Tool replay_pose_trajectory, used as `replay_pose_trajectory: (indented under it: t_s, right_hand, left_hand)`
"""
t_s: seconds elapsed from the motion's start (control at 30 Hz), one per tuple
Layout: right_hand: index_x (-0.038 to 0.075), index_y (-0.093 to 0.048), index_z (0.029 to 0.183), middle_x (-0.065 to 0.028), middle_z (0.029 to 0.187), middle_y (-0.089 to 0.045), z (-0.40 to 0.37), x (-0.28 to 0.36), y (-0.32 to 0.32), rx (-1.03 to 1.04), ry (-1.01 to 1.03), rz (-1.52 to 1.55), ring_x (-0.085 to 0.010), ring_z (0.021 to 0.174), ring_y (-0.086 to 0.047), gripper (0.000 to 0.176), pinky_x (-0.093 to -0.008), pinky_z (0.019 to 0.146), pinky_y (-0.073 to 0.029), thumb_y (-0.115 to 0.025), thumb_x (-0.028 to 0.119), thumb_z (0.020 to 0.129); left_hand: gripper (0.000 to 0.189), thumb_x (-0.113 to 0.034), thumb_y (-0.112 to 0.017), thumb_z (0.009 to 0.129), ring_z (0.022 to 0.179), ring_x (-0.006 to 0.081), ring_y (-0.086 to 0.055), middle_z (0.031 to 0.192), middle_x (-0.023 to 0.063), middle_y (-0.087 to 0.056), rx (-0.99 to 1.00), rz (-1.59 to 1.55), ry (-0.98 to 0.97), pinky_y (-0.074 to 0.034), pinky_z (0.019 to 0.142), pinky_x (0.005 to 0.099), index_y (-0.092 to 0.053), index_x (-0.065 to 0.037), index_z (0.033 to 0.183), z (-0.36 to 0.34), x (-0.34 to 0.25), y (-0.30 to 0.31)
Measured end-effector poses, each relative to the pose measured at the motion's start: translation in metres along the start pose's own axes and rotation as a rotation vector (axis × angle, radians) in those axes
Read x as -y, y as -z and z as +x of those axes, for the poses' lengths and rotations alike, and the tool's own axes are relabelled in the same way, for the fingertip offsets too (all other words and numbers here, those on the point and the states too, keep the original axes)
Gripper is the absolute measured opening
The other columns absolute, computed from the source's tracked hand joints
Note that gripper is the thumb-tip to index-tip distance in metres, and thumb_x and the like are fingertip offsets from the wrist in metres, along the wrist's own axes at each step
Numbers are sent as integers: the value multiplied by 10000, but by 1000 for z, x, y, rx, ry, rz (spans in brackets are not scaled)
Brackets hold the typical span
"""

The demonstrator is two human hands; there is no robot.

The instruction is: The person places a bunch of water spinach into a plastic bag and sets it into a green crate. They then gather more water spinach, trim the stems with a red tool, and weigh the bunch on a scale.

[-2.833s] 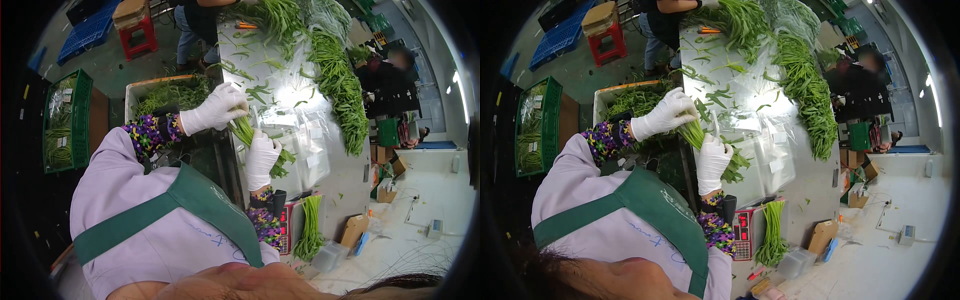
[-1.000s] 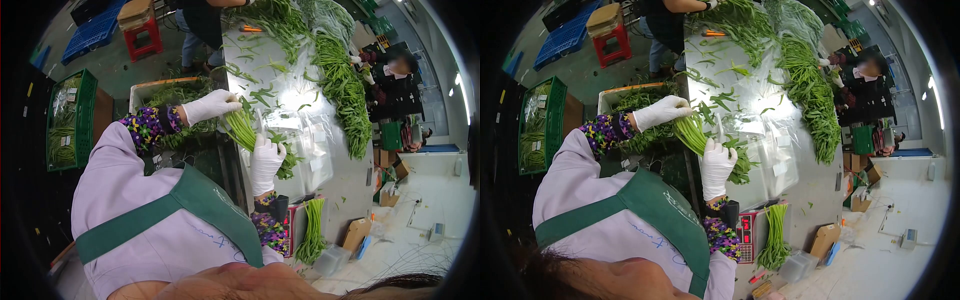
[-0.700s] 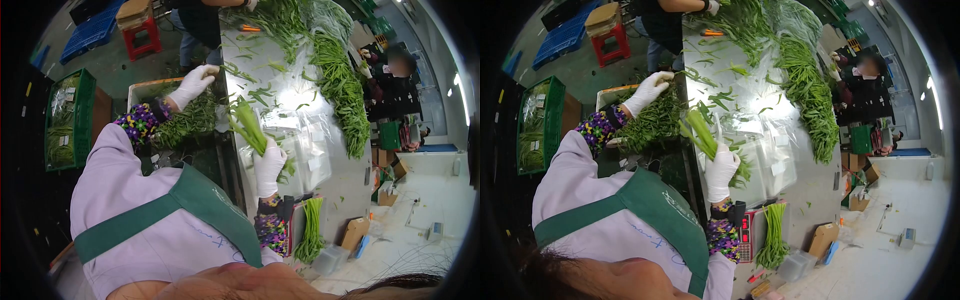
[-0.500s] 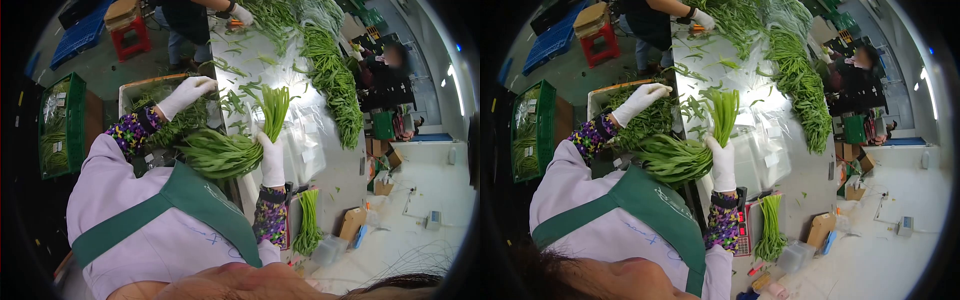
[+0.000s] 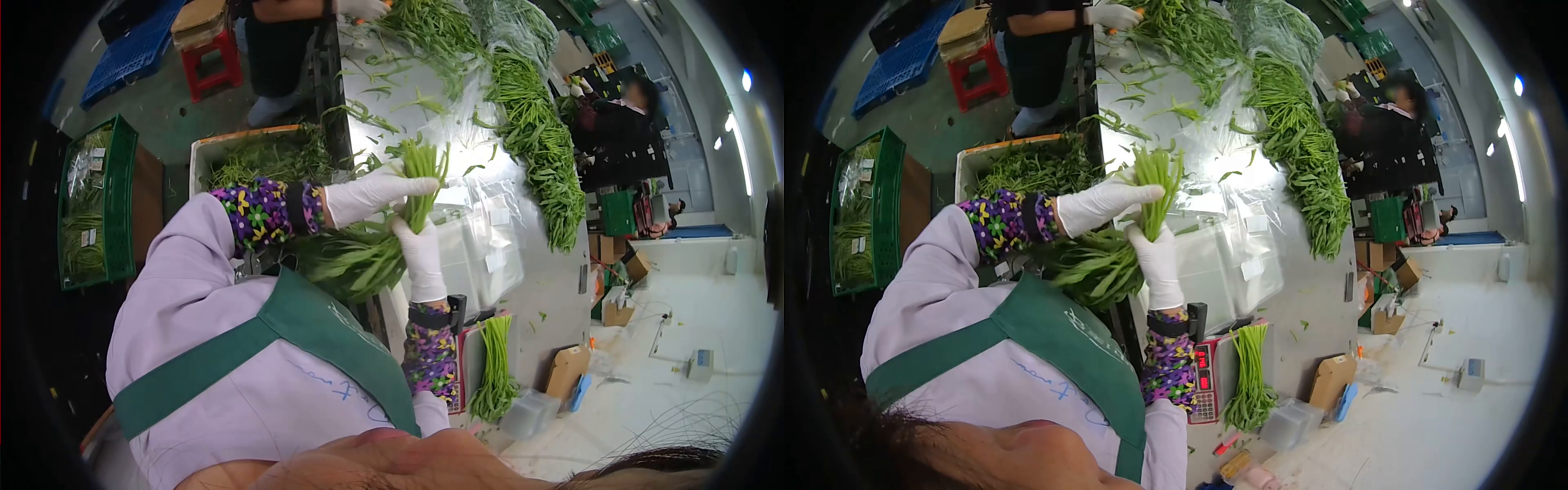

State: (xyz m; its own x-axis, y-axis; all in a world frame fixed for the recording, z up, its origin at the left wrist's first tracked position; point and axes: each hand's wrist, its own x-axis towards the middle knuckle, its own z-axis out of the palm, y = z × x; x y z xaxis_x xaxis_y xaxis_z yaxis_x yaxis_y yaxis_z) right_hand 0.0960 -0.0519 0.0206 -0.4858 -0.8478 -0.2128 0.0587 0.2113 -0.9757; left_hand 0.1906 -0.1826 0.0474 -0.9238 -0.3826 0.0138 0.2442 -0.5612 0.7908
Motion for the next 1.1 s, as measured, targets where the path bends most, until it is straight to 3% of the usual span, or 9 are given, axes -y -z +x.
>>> replay_pose_trajectory:
  t_s: [0.2, 0.4, 0.63, 0.7, 0.77, 0.83, 0.97, 1.03, 1.1]
  right_hand:
    - [-62, -470, 1257, -151, 1122, -613, -4, -19, 6, 94, 281, -363, -234, 1045, -578, 531, -353, 917, -454, -701, 118, 814]
    - [-27, -341, 1431, -186, 1449, -404, -15, 48, 51, 317, 123, -635, -271, 1367, -349, 670, -360, 1119, -278, -634, 161, 858]
    - [7, -326, 1456, -216, 1464, -392, 14, 54, 25, 378, 492, -1005, -318, 1386, -333, 598, -369, 1139, -253, -513, 242, 939]
    - [6, -324, 1456, -221, 1463, -392, 14, 65, 21, 468, 538, -1150, -326, 1386, -332, 589, -371, 1140, -252, -497, 247, 947]
    - [0, -338, 1446, -228, 1464, -381, 7, 97, 31, 391, 261, -611, -373, 1384, -318, 579, -405, 1140, -248, -488, 243, 942]
    - [3, -352, 1438, -228, 1458, -388, 17, 97, 35, 284, 567, -625, -380, 1370, -340, 605, -432, 1131, -261, -522, 262, 919]
    - [-4, -248, 1478, -250, 1410, -427, 2, 68, -1, 231, 671, -1022, -362, 1327, -392, 775, -454, 1111, -299, -612, 337, 886]
    - [-28, -195, 1483, -264, 1405, -421, -10, 69, 7, -124, 407, -50, -344, 1321, -400, 871, -437, 1105, -306, -681, 318, 848]
    - [-47, -174, 1478, -250, 1418, -411, -9, 35, 8, -182, 431, -289, -304, 1280, -458, 884, -389, 1061, -370, -708, 245, 836]
  left_hand:
    - [352, -117, -638, 897, 779, 79, -576, 913, -4, -621, -149, 81, -50, -483, 683, 224, -572, -57, 1236, 11, 11, -10]
    - [317, -74, -652, 861, 777, 74, -572, 897, 2, -619, -12, 81, 24, -483, 704, 226, -590, -33, 1170, 2, 8, 1]
    - [346, -76, -709, 806, 813, 83, -570, 893, 7, -604, 319, 341, 244, -476, 735, 238, -603, -15, 1130, -19, 23, -9]
    - [385, -87, -717, 800, 817, 75, -563, 890, 6, -598, 554, 623, -125, -474, 742, 236, -601, -23, 1162, -8, 32, 0]
    - [434, -99, -727, 793, 843, 99, -568, 904, 10, -595, 282, 512, 137, -480, 786, 249, -589, -29, 1199, -28, 13, -13]
    - [345, -97, -716, 758, 827, 94, -577, 877, -3, -610, 215, 312, 275, -475, 765, 248, -619, -28, 1081, -31, 8, -15]
    - [319, -80, -692, 829, 846, 68, -563, 918, 0, -625, 95, 378, 8, -474, 785, 233, -609, -46, 1134, -9, 28, 5]
    - [211, -47, -647, 860, 835, 74, -582, 920, 12, -622, -13, 222, 6, -490, 748, 232, -603, -35, 1066, -7, 12, 3]
    - [230, -21, -646, 847, 790, 81, -590, 899, 11, -620, -231, 248, -188, -497, 714, 227, -595, -36, 1071, 1, 3, -1]
